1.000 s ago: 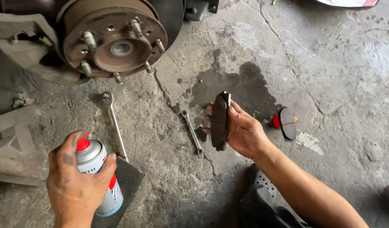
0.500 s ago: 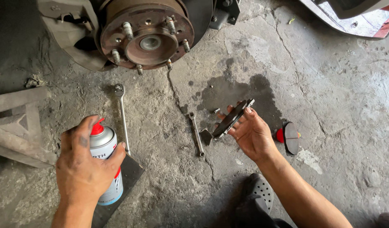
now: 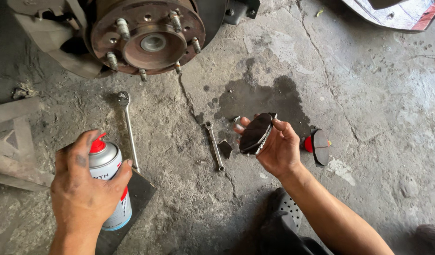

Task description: The person sits on the workshop floor and sprays brake cleaner from an aerosol can onto brake pads, then onto the brake disc and hub of a raised vehicle. They turn the pads over while spraying and finally wipe the disc and hub with a cloth.

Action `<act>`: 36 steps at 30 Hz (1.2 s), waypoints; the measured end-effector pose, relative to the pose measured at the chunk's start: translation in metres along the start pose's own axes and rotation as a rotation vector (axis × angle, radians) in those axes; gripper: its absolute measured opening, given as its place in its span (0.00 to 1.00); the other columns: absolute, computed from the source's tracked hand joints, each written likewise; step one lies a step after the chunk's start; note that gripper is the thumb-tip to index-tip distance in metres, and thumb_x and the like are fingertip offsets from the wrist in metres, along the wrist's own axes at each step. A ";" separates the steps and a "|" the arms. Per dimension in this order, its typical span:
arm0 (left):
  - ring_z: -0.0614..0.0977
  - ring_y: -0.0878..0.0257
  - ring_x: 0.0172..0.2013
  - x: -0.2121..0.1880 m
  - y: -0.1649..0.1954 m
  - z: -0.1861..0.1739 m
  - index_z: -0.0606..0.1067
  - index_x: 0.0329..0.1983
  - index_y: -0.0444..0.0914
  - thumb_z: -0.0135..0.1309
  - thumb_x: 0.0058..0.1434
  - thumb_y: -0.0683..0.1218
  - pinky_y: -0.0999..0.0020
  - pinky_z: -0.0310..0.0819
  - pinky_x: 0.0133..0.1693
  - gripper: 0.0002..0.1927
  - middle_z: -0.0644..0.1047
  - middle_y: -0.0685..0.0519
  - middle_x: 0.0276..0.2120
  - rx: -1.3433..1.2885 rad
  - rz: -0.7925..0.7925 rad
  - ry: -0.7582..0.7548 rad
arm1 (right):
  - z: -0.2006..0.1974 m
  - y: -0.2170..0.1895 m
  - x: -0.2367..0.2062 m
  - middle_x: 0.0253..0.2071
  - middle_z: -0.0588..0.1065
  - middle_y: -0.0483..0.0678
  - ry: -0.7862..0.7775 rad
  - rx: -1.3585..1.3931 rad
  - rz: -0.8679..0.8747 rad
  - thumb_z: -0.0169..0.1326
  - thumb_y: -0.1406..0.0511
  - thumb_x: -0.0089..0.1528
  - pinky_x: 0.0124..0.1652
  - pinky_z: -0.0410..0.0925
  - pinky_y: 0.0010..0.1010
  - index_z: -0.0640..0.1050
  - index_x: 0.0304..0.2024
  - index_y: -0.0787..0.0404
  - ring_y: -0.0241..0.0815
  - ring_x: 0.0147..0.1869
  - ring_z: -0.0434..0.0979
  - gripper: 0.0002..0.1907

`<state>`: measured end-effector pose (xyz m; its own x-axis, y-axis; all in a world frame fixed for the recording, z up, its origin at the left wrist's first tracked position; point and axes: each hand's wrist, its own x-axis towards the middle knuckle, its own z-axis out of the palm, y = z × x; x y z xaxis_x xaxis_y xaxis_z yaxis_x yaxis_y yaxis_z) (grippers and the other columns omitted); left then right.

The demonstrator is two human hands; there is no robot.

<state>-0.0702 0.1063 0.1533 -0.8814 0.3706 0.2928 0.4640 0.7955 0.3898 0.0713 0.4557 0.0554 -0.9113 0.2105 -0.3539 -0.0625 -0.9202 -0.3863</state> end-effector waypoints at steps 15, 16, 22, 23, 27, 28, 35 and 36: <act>0.81 0.41 0.49 -0.001 0.004 -0.003 0.66 0.67 0.49 0.70 0.49 0.52 0.46 0.77 0.48 0.42 0.74 0.43 0.54 0.026 -0.068 -0.035 | -0.005 0.000 -0.001 0.62 0.71 0.71 -0.083 0.125 -0.008 0.45 0.57 0.69 0.56 0.73 0.50 0.75 0.56 0.71 0.67 0.65 0.73 0.24; 0.81 0.41 0.49 -0.002 0.004 -0.004 0.67 0.67 0.49 0.70 0.49 0.52 0.47 0.78 0.49 0.42 0.74 0.43 0.54 0.025 -0.067 -0.031 | -0.005 0.000 -0.001 0.62 0.71 0.71 -0.085 0.138 -0.007 0.45 0.58 0.69 0.56 0.74 0.50 0.74 0.57 0.71 0.67 0.65 0.73 0.24; 0.81 0.42 0.48 -0.003 0.010 -0.004 0.67 0.67 0.48 0.71 0.49 0.51 0.47 0.78 0.49 0.41 0.75 0.43 0.53 0.058 -0.040 0.006 | -0.009 -0.006 0.002 0.62 0.70 0.71 -0.107 0.365 0.078 0.37 0.59 0.71 0.53 0.75 0.50 0.59 0.69 0.76 0.66 0.62 0.74 0.30; 0.81 0.41 0.46 -0.002 0.011 -0.004 0.67 0.65 0.47 0.72 0.47 0.50 0.47 0.79 0.47 0.41 0.75 0.42 0.52 0.074 -0.041 0.012 | -0.010 -0.008 0.003 0.62 0.70 0.70 -0.039 0.324 0.064 0.36 0.59 0.70 0.52 0.76 0.49 0.59 0.69 0.74 0.65 0.61 0.75 0.30; 0.81 0.43 0.46 -0.001 0.014 -0.005 0.67 0.65 0.45 0.71 0.47 0.50 0.49 0.79 0.46 0.42 0.74 0.41 0.52 0.070 0.013 0.032 | -0.020 -0.013 0.004 0.58 0.72 0.63 0.033 0.166 0.005 0.34 0.56 0.72 0.48 0.77 0.44 0.61 0.69 0.67 0.57 0.55 0.78 0.28; 0.82 0.43 0.47 -0.001 0.014 -0.005 0.67 0.66 0.45 0.71 0.47 0.50 0.50 0.79 0.47 0.42 0.75 0.42 0.52 0.079 0.025 0.035 | -0.023 -0.013 0.004 0.57 0.73 0.61 0.003 0.127 -0.008 0.34 0.55 0.73 0.47 0.77 0.43 0.62 0.69 0.65 0.55 0.52 0.79 0.27; 0.82 0.44 0.47 0.000 0.019 -0.005 0.67 0.66 0.46 0.71 0.46 0.50 0.49 0.80 0.46 0.42 0.75 0.42 0.52 0.066 0.027 0.057 | -0.043 -0.010 0.007 0.24 0.75 0.50 -0.023 0.005 0.009 0.38 0.50 0.75 0.25 0.66 0.32 0.74 0.41 0.59 0.41 0.23 0.73 0.24; 0.82 0.44 0.46 0.001 0.020 -0.005 0.67 0.65 0.46 0.71 0.45 0.50 0.49 0.80 0.45 0.42 0.75 0.42 0.52 0.062 0.008 0.053 | -0.044 -0.010 0.009 0.21 0.74 0.48 -0.031 0.019 0.021 0.38 0.50 0.75 0.23 0.64 0.31 0.74 0.38 0.60 0.39 0.21 0.70 0.24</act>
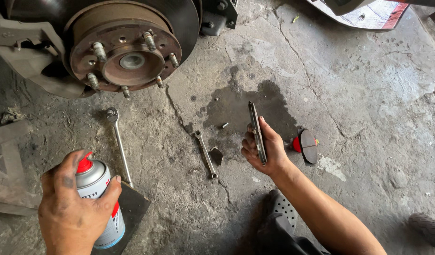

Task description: The person sits on the workshop floor and sprays brake cleaner from an aerosol can onto brake pads, then onto the brake disc and hub of a raised vehicle. They turn the pads over while spraying and finally wipe the disc and hub with a cloth.

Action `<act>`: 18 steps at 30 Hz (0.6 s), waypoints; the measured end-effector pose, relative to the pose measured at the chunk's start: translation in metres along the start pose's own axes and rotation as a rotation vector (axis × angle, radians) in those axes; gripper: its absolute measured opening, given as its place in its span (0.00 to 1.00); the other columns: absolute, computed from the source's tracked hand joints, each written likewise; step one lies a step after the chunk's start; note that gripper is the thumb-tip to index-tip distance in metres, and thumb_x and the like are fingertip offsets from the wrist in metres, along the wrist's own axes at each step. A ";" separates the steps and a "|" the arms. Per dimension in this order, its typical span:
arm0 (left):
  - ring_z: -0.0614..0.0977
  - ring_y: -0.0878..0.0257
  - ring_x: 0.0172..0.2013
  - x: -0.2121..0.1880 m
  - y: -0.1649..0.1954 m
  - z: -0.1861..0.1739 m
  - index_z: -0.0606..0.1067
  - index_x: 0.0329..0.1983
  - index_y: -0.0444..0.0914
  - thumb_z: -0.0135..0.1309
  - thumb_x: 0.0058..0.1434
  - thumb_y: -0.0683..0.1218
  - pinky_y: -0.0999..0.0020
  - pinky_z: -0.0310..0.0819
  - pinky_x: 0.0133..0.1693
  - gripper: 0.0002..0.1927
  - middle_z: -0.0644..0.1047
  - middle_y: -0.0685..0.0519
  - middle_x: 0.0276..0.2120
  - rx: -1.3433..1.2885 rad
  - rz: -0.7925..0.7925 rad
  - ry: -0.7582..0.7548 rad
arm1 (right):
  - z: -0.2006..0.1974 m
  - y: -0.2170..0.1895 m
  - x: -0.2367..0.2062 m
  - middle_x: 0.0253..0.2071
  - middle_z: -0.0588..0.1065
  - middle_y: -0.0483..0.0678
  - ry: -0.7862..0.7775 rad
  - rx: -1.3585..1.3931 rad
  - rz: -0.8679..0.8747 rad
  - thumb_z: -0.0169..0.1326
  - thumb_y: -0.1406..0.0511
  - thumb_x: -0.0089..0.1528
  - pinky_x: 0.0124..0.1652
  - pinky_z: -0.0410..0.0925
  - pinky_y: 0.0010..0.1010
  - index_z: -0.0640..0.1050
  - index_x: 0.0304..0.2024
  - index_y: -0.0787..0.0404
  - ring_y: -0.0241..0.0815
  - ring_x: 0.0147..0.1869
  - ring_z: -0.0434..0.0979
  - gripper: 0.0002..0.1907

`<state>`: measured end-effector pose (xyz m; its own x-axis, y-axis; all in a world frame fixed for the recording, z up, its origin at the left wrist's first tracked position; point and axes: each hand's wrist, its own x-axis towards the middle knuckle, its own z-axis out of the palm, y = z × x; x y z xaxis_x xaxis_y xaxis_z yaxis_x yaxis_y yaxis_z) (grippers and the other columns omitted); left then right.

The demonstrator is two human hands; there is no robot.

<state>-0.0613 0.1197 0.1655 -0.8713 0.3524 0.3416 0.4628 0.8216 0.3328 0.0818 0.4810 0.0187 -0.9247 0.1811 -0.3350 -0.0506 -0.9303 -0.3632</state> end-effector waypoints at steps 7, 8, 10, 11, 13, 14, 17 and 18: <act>0.81 0.43 0.48 0.001 0.001 -0.001 0.67 0.65 0.47 0.71 0.46 0.50 0.47 0.79 0.46 0.42 0.76 0.43 0.52 0.001 -0.006 -0.023 | -0.001 -0.001 0.003 0.15 0.69 0.44 -0.072 0.027 0.046 0.39 0.50 0.75 0.19 0.57 0.26 0.75 0.38 0.60 0.34 0.14 0.62 0.24; 0.81 0.43 0.49 0.000 0.001 0.000 0.66 0.65 0.47 0.70 0.46 0.50 0.47 0.79 0.46 0.42 0.76 0.44 0.52 0.002 0.016 -0.019 | -0.001 -0.001 0.003 0.14 0.69 0.44 -0.064 0.014 0.046 0.40 0.52 0.75 0.19 0.56 0.26 0.76 0.39 0.60 0.34 0.14 0.61 0.22; 0.81 0.43 0.50 0.000 0.000 0.002 0.66 0.65 0.46 0.70 0.46 0.50 0.47 0.79 0.47 0.42 0.77 0.44 0.52 -0.001 0.032 -0.014 | -0.002 -0.001 0.002 0.13 0.68 0.43 -0.048 -0.012 0.049 0.41 0.56 0.74 0.19 0.56 0.26 0.76 0.40 0.61 0.33 0.13 0.61 0.19; 0.81 0.43 0.49 0.001 -0.001 0.003 0.66 0.65 0.46 0.70 0.46 0.50 0.47 0.79 0.46 0.42 0.76 0.43 0.52 -0.006 0.028 -0.013 | -0.002 -0.001 0.002 0.13 0.68 0.43 -0.057 -0.017 0.053 0.40 0.56 0.73 0.19 0.56 0.26 0.76 0.41 0.61 0.33 0.13 0.61 0.19; 0.80 0.42 0.48 0.001 -0.002 0.004 0.66 0.64 0.45 0.70 0.45 0.50 0.47 0.79 0.45 0.42 0.76 0.42 0.51 -0.009 0.032 -0.012 | -0.004 0.000 0.003 0.13 0.68 0.43 -0.077 -0.027 0.059 0.40 0.57 0.72 0.19 0.56 0.26 0.76 0.42 0.62 0.33 0.13 0.61 0.19; 0.80 0.42 0.48 0.002 -0.002 0.005 0.66 0.64 0.45 0.70 0.45 0.50 0.47 0.79 0.45 0.42 0.76 0.42 0.51 -0.007 0.039 -0.015 | -0.004 0.000 0.004 0.13 0.68 0.43 -0.083 -0.025 0.062 0.40 0.56 0.72 0.18 0.55 0.25 0.76 0.42 0.62 0.33 0.13 0.61 0.19; 0.81 0.43 0.49 0.002 -0.002 0.005 0.66 0.65 0.45 0.70 0.46 0.50 0.48 0.79 0.46 0.42 0.77 0.43 0.51 -0.016 0.057 -0.012 | -0.007 0.001 0.006 0.14 0.68 0.43 -0.118 -0.010 0.069 0.38 0.56 0.74 0.18 0.55 0.25 0.75 0.43 0.62 0.33 0.14 0.60 0.20; 0.81 0.44 0.49 0.002 -0.003 0.005 0.66 0.65 0.46 0.70 0.47 0.50 0.48 0.79 0.47 0.42 0.77 0.43 0.52 -0.022 0.061 -0.010 | -0.007 0.001 0.006 0.14 0.69 0.44 -0.141 0.000 0.073 0.38 0.55 0.75 0.19 0.55 0.25 0.74 0.43 0.62 0.33 0.14 0.60 0.20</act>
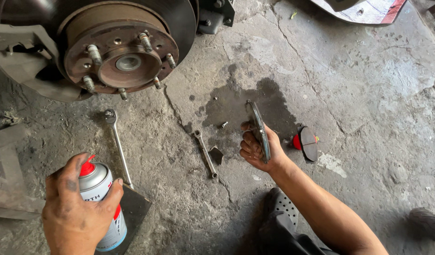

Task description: The person sits on the workshop floor and sprays brake cleaner from an aerosol can onto brake pads, then onto the brake disc and hub of a raised vehicle. They turn the pads over while spraying and finally wipe the disc and hub with a cloth.

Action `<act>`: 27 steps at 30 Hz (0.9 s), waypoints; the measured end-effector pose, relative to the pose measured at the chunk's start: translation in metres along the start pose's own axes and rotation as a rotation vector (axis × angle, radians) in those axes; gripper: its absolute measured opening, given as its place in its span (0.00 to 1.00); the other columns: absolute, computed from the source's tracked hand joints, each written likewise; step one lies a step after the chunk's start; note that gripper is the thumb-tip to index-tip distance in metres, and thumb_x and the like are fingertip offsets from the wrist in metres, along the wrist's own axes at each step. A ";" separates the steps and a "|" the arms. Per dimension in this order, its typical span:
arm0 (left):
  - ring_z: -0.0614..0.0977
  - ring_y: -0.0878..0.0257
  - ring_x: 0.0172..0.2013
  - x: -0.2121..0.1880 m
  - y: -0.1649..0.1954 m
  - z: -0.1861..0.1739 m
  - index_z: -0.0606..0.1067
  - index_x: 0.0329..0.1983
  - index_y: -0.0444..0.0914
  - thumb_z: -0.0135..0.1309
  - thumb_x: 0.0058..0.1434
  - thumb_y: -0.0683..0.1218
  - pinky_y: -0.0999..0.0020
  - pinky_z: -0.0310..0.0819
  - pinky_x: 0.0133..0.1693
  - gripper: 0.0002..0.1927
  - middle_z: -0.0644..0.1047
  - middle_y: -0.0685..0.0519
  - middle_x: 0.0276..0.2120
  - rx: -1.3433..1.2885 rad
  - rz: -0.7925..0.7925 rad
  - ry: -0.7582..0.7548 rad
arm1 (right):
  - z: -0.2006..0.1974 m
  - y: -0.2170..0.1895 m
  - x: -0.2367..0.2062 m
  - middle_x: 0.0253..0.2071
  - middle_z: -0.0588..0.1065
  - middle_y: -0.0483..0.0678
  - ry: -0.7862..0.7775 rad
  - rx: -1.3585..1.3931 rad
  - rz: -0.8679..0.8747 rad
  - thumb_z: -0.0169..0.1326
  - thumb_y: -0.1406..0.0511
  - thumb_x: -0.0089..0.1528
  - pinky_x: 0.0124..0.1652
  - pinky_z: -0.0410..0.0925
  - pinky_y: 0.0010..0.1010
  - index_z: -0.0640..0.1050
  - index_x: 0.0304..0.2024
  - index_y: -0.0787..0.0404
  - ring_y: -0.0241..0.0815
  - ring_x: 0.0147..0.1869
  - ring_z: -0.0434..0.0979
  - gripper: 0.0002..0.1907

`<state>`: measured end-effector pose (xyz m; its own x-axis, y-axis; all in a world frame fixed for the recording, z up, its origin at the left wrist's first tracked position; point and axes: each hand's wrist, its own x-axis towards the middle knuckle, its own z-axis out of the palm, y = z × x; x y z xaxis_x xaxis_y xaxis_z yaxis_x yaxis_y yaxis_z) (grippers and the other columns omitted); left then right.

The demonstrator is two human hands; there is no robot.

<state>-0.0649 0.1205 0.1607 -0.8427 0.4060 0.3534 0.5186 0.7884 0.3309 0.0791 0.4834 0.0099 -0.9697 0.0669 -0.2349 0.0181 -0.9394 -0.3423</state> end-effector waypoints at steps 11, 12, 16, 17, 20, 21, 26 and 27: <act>0.81 0.45 0.50 -0.005 -0.004 0.002 0.69 0.65 0.42 0.72 0.48 0.49 0.51 0.79 0.49 0.40 0.78 0.45 0.53 -0.013 0.037 0.017 | 0.013 -0.007 -0.001 0.15 0.67 0.43 -0.005 -0.177 -0.019 0.36 0.47 0.75 0.21 0.55 0.27 0.76 0.46 0.65 0.33 0.16 0.60 0.29; 0.81 0.45 0.50 -0.005 -0.004 0.002 0.70 0.65 0.41 0.72 0.48 0.50 0.50 0.79 0.49 0.40 0.79 0.45 0.53 -0.017 0.046 0.024 | 0.015 -0.009 -0.001 0.15 0.67 0.43 -0.004 -0.186 -0.014 0.36 0.47 0.75 0.21 0.56 0.27 0.76 0.46 0.66 0.33 0.16 0.60 0.30; 0.81 0.44 0.50 -0.006 -0.003 0.003 0.71 0.64 0.42 0.71 0.46 0.49 0.50 0.79 0.48 0.40 0.78 0.44 0.53 0.012 0.050 0.033 | 0.025 -0.014 0.000 0.16 0.68 0.44 -0.009 -0.208 0.007 0.35 0.48 0.76 0.20 0.55 0.27 0.76 0.45 0.68 0.34 0.14 0.59 0.31; 0.81 0.44 0.49 -0.006 -0.004 0.003 0.71 0.63 0.42 0.72 0.45 0.49 0.49 0.79 0.48 0.40 0.78 0.44 0.52 0.012 0.039 0.031 | 0.028 -0.014 0.000 0.16 0.67 0.44 -0.030 -0.220 0.000 0.35 0.48 0.76 0.20 0.55 0.27 0.76 0.46 0.68 0.34 0.14 0.59 0.31; 0.81 0.43 0.47 -0.007 -0.005 0.003 0.71 0.63 0.41 0.72 0.44 0.49 0.48 0.79 0.46 0.41 0.77 0.41 0.51 0.003 -0.006 0.022 | 0.032 -0.014 0.000 0.14 0.67 0.45 -0.076 -0.250 -0.005 0.34 0.49 0.76 0.20 0.55 0.28 0.76 0.46 0.68 0.34 0.13 0.59 0.30; 0.82 0.42 0.46 -0.008 -0.006 0.004 0.71 0.63 0.41 0.72 0.44 0.49 0.48 0.79 0.46 0.41 0.77 0.40 0.50 -0.003 -0.022 0.019 | 0.033 -0.014 -0.001 0.14 0.67 0.45 -0.081 -0.258 0.002 0.34 0.49 0.76 0.21 0.55 0.28 0.76 0.46 0.68 0.34 0.13 0.59 0.30; 0.82 0.43 0.48 -0.012 -0.009 0.004 0.71 0.66 0.44 0.72 0.46 0.51 0.49 0.79 0.49 0.42 0.77 0.42 0.54 -0.003 -0.043 -0.002 | 0.033 -0.015 -0.003 0.14 0.67 0.45 -0.188 -0.250 0.001 0.34 0.50 0.76 0.21 0.55 0.29 0.77 0.45 0.67 0.34 0.13 0.59 0.30; 0.82 0.43 0.49 -0.012 -0.009 0.004 0.71 0.66 0.43 0.72 0.46 0.51 0.48 0.79 0.49 0.43 0.77 0.42 0.53 0.001 -0.047 -0.003 | 0.033 -0.016 -0.003 0.14 0.67 0.45 -0.209 -0.245 0.003 0.35 0.50 0.76 0.21 0.55 0.28 0.78 0.45 0.67 0.33 0.14 0.59 0.30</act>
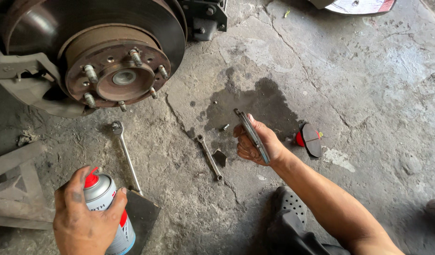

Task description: The person sits on the workshop floor and sprays brake cleaner from an aerosol can onto brake pads, then onto the brake disc and hub of a raised vehicle. They turn the pads over while spraying and finally wipe the disc and hub with a cloth.

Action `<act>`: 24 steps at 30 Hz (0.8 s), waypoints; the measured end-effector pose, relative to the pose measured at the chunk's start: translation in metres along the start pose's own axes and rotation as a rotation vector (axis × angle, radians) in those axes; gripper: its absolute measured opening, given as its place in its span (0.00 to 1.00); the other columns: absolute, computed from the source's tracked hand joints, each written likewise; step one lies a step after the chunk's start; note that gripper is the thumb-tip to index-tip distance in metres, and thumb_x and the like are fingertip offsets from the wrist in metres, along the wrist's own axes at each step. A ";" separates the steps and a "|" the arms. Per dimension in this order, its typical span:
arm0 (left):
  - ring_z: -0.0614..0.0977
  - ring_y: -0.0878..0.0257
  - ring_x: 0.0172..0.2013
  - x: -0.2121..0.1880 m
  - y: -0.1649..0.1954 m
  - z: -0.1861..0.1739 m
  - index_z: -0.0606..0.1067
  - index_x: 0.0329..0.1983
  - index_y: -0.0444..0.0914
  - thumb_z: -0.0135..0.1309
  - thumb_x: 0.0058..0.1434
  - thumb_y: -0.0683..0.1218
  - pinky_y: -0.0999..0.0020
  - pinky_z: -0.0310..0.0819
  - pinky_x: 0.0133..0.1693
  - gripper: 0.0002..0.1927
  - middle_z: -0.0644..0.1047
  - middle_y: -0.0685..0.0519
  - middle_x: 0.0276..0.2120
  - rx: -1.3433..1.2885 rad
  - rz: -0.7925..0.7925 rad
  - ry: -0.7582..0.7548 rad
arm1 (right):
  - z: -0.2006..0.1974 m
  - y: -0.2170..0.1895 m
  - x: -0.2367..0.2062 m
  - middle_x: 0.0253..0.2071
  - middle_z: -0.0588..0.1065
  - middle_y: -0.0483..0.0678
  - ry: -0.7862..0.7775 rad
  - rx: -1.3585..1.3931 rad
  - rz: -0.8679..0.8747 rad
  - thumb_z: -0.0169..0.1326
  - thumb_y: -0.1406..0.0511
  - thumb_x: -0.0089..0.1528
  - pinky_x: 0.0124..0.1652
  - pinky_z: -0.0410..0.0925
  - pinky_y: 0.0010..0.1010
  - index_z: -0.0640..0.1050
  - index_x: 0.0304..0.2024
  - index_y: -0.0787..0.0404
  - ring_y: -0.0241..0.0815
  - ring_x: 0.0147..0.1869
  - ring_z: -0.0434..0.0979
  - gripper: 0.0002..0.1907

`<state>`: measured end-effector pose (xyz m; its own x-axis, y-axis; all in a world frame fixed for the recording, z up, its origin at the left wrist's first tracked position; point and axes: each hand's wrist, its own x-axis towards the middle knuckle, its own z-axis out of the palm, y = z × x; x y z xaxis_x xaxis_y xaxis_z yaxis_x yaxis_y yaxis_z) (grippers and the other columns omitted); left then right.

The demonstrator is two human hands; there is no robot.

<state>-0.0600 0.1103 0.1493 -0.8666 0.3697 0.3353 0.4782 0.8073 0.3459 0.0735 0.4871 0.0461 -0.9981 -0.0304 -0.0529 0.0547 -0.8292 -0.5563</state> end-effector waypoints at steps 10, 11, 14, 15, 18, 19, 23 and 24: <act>0.83 0.44 0.47 0.000 0.006 -0.003 0.70 0.66 0.45 0.72 0.45 0.49 0.49 0.80 0.46 0.42 0.76 0.41 0.53 -0.018 -0.028 -0.011 | 0.000 -0.002 -0.001 0.16 0.69 0.45 0.063 -0.011 0.008 0.38 0.50 0.75 0.23 0.56 0.29 0.77 0.41 0.67 0.35 0.15 0.63 0.28; 0.83 0.44 0.46 0.000 0.006 -0.003 0.71 0.66 0.45 0.72 0.45 0.49 0.49 0.80 0.46 0.42 0.76 0.41 0.53 -0.017 -0.034 -0.008 | -0.001 -0.002 0.000 0.16 0.69 0.44 0.056 -0.016 -0.007 0.39 0.50 0.76 0.23 0.57 0.29 0.77 0.41 0.66 0.34 0.16 0.63 0.27; 0.83 0.44 0.47 0.000 0.006 -0.002 0.70 0.66 0.45 0.72 0.45 0.49 0.49 0.80 0.46 0.43 0.76 0.42 0.53 -0.015 -0.018 0.003 | -0.005 -0.003 0.005 0.18 0.71 0.45 0.127 -0.054 -0.039 0.40 0.50 0.75 0.24 0.60 0.30 0.76 0.41 0.64 0.35 0.18 0.67 0.26; 0.83 0.44 0.47 0.000 0.006 -0.002 0.70 0.66 0.45 0.72 0.45 0.50 0.49 0.80 0.46 0.43 0.76 0.42 0.53 -0.015 -0.008 0.006 | -0.008 -0.003 0.007 0.20 0.73 0.47 0.214 -0.082 -0.039 0.40 0.50 0.74 0.25 0.62 0.31 0.75 0.40 0.63 0.37 0.20 0.69 0.24; 0.83 0.44 0.47 0.000 0.005 -0.001 0.69 0.66 0.45 0.72 0.45 0.50 0.50 0.80 0.46 0.43 0.76 0.42 0.53 -0.017 -0.001 0.012 | -0.017 -0.002 0.015 0.27 0.75 0.48 0.476 -0.062 -0.036 0.39 0.51 0.73 0.32 0.70 0.36 0.73 0.42 0.60 0.41 0.27 0.75 0.20; 0.83 0.44 0.47 0.000 0.005 0.000 0.69 0.66 0.45 0.72 0.45 0.50 0.49 0.80 0.46 0.43 0.76 0.42 0.53 -0.013 0.002 0.011 | -0.021 -0.002 0.017 0.29 0.75 0.48 0.566 -0.035 -0.034 0.39 0.52 0.72 0.35 0.73 0.37 0.72 0.43 0.59 0.42 0.30 0.77 0.19; 0.82 0.44 0.47 -0.001 0.005 0.000 0.70 0.66 0.44 0.72 0.46 0.50 0.49 0.80 0.47 0.42 0.76 0.42 0.53 -0.016 0.001 0.015 | -0.034 0.000 0.020 0.38 0.76 0.48 0.575 0.184 -0.157 0.39 0.55 0.79 0.38 0.66 0.25 0.72 0.50 0.60 0.35 0.35 0.73 0.17; 0.83 0.44 0.47 -0.001 0.006 -0.001 0.70 0.66 0.45 0.72 0.46 0.50 0.49 0.80 0.48 0.42 0.76 0.42 0.53 -0.021 0.000 0.016 | -0.036 0.000 0.019 0.35 0.75 0.47 0.692 0.165 -0.113 0.37 0.53 0.76 0.39 0.69 0.29 0.72 0.49 0.60 0.36 0.35 0.74 0.19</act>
<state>-0.0566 0.1144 0.1515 -0.8643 0.3619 0.3494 0.4812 0.7972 0.3646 0.0552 0.5064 0.0149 -0.7486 0.3761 -0.5461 -0.1074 -0.8815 -0.4599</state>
